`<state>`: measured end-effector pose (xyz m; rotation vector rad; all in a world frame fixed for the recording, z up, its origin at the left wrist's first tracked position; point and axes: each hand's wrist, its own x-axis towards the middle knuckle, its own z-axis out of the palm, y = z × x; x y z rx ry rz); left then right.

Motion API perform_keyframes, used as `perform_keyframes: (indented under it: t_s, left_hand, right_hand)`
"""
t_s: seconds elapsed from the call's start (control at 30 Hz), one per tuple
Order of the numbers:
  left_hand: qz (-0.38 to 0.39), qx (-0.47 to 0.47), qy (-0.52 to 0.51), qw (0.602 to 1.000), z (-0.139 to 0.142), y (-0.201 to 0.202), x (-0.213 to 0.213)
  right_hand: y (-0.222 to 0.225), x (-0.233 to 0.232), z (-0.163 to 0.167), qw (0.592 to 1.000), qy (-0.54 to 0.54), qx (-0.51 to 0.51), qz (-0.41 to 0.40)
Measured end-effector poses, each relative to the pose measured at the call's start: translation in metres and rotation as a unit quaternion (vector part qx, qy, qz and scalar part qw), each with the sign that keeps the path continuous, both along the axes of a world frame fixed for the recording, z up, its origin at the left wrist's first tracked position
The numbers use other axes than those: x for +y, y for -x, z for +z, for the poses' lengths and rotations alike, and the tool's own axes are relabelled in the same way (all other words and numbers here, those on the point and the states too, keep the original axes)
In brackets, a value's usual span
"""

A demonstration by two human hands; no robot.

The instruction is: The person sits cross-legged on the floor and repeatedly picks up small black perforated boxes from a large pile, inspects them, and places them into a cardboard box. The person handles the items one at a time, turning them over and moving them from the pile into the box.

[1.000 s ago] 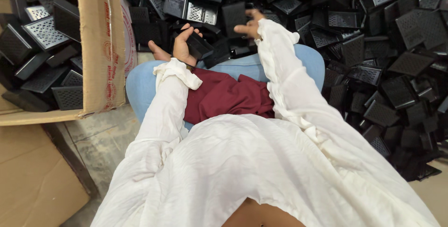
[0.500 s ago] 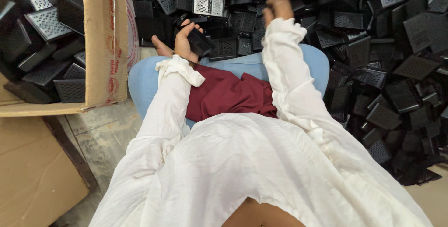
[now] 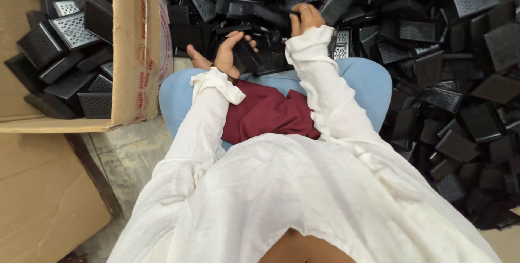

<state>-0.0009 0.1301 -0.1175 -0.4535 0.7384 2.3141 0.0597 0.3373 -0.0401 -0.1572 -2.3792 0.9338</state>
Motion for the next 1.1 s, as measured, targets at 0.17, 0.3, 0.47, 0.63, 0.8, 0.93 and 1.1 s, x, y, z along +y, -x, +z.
perform_keyframes:
  t_s: [0.17,0.3,0.47,0.63,0.8,0.93,1.1]
  left_hand:
    - [-0.188,-0.074,-0.061,0.977,0.019,-0.011,0.010]
    - [-0.174,-0.004,0.004,0.985,0.022,-0.017,0.009]
    - [-0.111,0.212,0.091,0.967,0.017,-0.024,0.008]
    - [0.001,0.214,0.066,0.975,0.032,-0.013,0.004]
    - [0.038,0.252,0.059,0.965,0.051,-0.014,0.007]
    - [0.033,0.261,0.041,0.964,0.057,-0.024,0.009]
    - [0.068,0.335,0.099,0.935,0.058,-0.031,0.017]
  right_hand:
    - [-0.042,-0.024,0.010,0.987,-0.007,-0.004,0.162]
    - [-0.058,-0.041,0.007,0.975,0.048,0.017,0.214]
    - [-0.039,-0.035,0.005,0.965,0.106,-0.019,0.240]
    - [-0.034,-0.043,0.009,0.965,0.202,-0.077,0.150]
    - [-0.045,-0.059,0.014,0.952,0.245,-0.064,0.172]
    - [-0.045,-0.064,0.014,0.918,0.348,-0.072,0.178]
    - [-0.049,-0.066,0.011,0.960,0.224,-0.058,0.156]
